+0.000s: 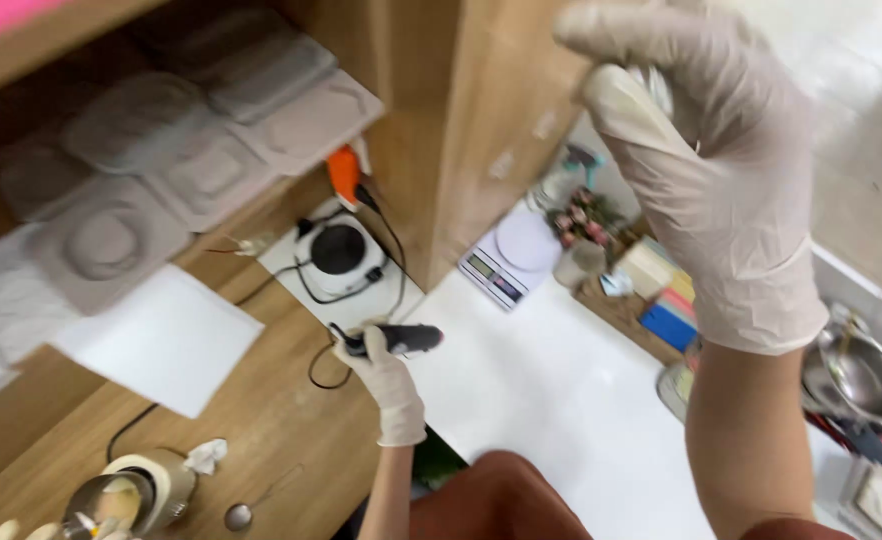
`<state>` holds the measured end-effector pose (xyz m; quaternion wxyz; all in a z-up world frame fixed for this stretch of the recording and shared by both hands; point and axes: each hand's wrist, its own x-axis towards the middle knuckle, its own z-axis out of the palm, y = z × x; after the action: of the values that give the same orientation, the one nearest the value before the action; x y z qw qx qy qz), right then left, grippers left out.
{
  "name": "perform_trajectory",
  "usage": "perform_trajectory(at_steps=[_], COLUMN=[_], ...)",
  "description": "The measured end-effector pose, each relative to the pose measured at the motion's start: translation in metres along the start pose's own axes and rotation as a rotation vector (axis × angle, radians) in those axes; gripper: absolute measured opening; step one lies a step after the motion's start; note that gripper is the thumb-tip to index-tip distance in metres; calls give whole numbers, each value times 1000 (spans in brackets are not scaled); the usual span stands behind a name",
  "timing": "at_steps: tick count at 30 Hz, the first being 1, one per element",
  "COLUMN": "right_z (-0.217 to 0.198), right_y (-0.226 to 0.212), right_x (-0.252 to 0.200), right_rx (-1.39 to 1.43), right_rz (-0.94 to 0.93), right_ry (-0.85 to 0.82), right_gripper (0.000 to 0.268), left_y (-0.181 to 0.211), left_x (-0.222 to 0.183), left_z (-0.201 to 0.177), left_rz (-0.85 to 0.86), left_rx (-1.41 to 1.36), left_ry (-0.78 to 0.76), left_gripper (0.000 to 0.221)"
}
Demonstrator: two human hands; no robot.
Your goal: Cleaning wax from a hot plate, digital scale, and work surface using wipes and a heat gun.
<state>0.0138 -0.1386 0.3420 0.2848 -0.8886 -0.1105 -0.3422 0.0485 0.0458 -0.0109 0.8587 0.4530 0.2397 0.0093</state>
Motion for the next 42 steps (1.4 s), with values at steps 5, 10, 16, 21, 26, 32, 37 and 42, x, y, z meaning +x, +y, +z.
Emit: perform_trajectory(at_steps=[5,10,16,21,26,32,37,42], right_z=[41,161,266,282,302,302,249,201], right_y=[127,162,225,308,357,334,241,161], right_x=[-173,-325,-408,-349,-336,-353,-382,-447], right_rx=[276,489,377,623,461,503,557,610], right_rz=[1001,1530,1511,1817,1909,1687,1599,1721], right_ry=[5,-159,-105,376,286,41,-74,-147], right_gripper=[37,48,64,59,48,57,58,56], left_y=[34,23,21,20,20,25,39,26], left_x=[-24,-13,1,12,18,28,17,2], left_z=[22,23,20,3,-9,-24,-22,-19], left_rz=[54,122,195,232,260,198,172,165], left_rx=[71,14,-87,-62,-98,-142,-203,-182], left_ry=[-28,-45,65,69,26,-30,32,-71], left_gripper=[32,34,42,37,33,31,29,33])
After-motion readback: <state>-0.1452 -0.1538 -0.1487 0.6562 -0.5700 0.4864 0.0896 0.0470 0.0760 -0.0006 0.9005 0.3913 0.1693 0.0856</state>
